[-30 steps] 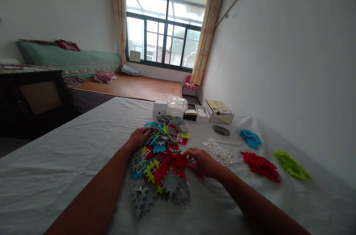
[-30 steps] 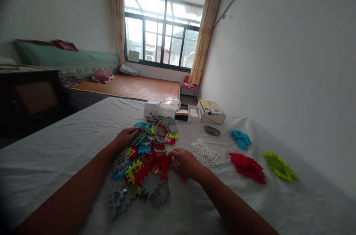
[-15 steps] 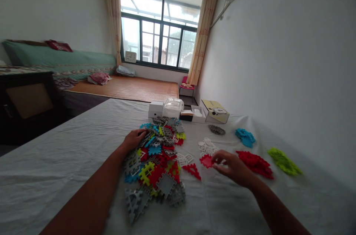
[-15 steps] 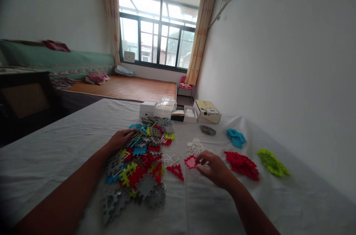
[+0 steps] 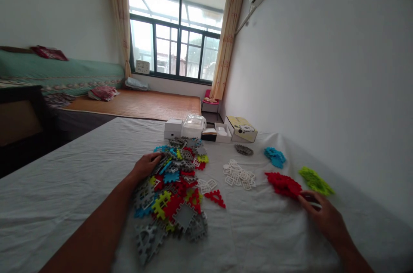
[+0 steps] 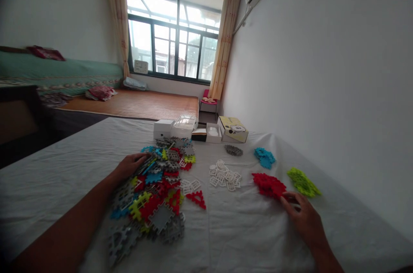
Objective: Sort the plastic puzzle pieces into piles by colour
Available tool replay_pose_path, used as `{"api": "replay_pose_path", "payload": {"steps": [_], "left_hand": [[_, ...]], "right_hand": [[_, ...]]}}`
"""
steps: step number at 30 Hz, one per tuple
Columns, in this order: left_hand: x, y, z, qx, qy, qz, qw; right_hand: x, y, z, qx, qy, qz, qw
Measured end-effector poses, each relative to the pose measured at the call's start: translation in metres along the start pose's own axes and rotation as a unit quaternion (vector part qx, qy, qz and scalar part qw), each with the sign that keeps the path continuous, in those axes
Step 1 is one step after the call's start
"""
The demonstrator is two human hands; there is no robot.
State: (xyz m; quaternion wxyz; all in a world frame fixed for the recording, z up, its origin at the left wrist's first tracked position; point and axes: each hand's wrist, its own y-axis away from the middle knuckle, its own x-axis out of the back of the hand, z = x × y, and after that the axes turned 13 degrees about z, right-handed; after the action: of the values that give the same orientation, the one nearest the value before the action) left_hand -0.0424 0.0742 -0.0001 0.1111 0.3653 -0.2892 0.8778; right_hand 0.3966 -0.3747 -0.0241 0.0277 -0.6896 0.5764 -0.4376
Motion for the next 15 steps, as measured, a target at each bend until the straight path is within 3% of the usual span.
{"api": "replay_pose_path", "payload": {"steps": [4,8,15], "left_hand": [[0.000,0.000,-0.001,-0.003,-0.004,-0.001,1.000],[0.000,0.001,-0.001,-0.004,0.008,0.004,1.000],[-0.001,0.000,-0.002,0.003,0.013,0.000,1.000]], "right_hand": [[-0.018,-0.002,-0.008,0.068,0.032,-0.019,0.997],[-0.028,-0.011,-0.008,0.089,0.057,-0.017,0.994],[-0.006,0.000,-0.002,0.076,0.096,-0.050,0.991]]}}
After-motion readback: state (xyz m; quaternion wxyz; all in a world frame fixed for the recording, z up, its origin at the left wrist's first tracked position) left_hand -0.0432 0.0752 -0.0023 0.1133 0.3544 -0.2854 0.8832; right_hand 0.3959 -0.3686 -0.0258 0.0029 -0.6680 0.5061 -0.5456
